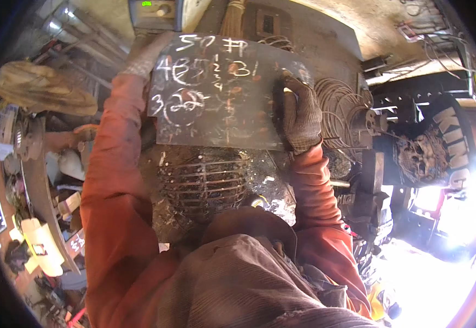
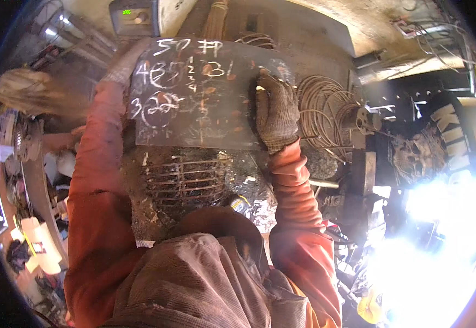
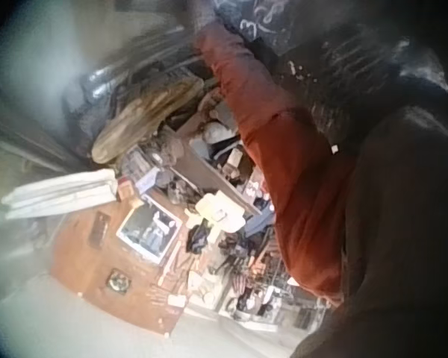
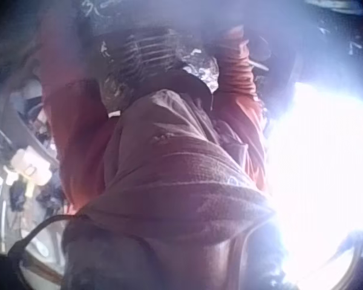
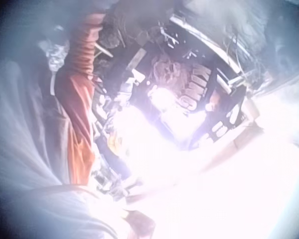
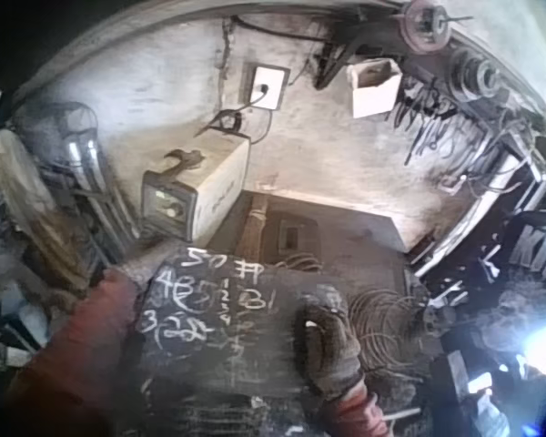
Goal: The person measures the diameter of a circular metal grate using a tape measure and records the measurements on a nearby metal plate with a marker.
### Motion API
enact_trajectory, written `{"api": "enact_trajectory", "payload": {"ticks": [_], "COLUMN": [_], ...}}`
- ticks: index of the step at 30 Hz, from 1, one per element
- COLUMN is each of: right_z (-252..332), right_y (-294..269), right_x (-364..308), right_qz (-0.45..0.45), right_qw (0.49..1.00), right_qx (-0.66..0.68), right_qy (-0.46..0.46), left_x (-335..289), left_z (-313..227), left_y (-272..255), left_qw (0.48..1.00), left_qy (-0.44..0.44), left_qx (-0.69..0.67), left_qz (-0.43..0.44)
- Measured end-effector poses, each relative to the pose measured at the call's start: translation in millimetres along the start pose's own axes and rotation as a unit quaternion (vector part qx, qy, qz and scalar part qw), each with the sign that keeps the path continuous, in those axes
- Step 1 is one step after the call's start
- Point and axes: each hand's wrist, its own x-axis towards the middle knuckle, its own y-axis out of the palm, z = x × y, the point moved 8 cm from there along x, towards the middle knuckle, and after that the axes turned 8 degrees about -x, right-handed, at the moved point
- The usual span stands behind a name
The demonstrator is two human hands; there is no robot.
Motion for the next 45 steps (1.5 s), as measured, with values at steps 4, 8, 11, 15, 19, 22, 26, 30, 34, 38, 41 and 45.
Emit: {"api": "enact_trajectory", "payload": {"ticks": [4, 8, 11, 15, 19, 22, 26, 30, 34, 38, 41, 45], "right_z": [26.5, 27.0, 17.8, 22.9, 30.8, 38.1, 35.1, 34.7, 27.8, 30.4, 39.8, 45.1], "right_y": [18.5, 18.7, 26.7, 26.3, 30.1, 34.2, 46.5, 47.9, 54.9, 60.3, 57.2, 49.3], "right_x": [15.8, 30.8, 35.3, 33.3, 36.0, 45.8, 41.6, 37.5, 36.7, 35.7, 33.7, 27.5], "right_qz": [0.024, 0.005, 0.009, 0.004, 0.025, 0.081, 0.084, 0.072, 0.085, 0.114, 0.122, 0.119], "right_qw": [0.999, 0.998, 0.998, 0.996, 0.995, 0.994, 0.991, 0.989, 0.987, 0.975, 0.974, 0.971], "right_qx": [-0.003, -0.014, -0.005, -0.015, -0.017, -0.046, -0.053, -0.074, -0.092, -0.129, -0.128, -0.122], "right_qy": [-0.043, -0.061, -0.062, -0.087, -0.090, -0.064, -0.088, -0.107, -0.102, -0.143, -0.143, -0.166], "left_x": [10.7, 7.0, 15.3, 14.6, 9.1, 9.1, 5.3, 0.0, -7.4, -6.7, -19.9, -16.2], "left_z": [2.2, -10.3, -3.2, 7.7, 8.8, 13.6, 5.3, -5.1, -4.2, -4.0, -16.0, -15.1], "left_y": [1.0, 3.5, -10.5, -11.2, -6.7, -2.4, -2.3, 0.6, 3.4, -3.0, 6.1, 8.6], "left_qw": [0.998, 0.994, 0.993, 0.998, 0.999, 0.997, 0.996, 0.988, 0.994, 0.992, 0.995, 0.994], "left_qy": [0.004, 0.012, 0.022, 0.041, 0.048, 0.006, 0.060, 0.087, 0.044, 0.074, 0.056, 0.079], "left_qx": [0.047, 0.087, 0.103, 0.038, 0.018, -0.016, 0.018, 0.117, 0.097, 0.101, 0.079, 0.072], "left_qz": [0.038, 0.062, 0.055, 0.020, 0.015, 0.069, 0.064, 0.053, 0.039, 0.029, 0.007, 0.024]}}
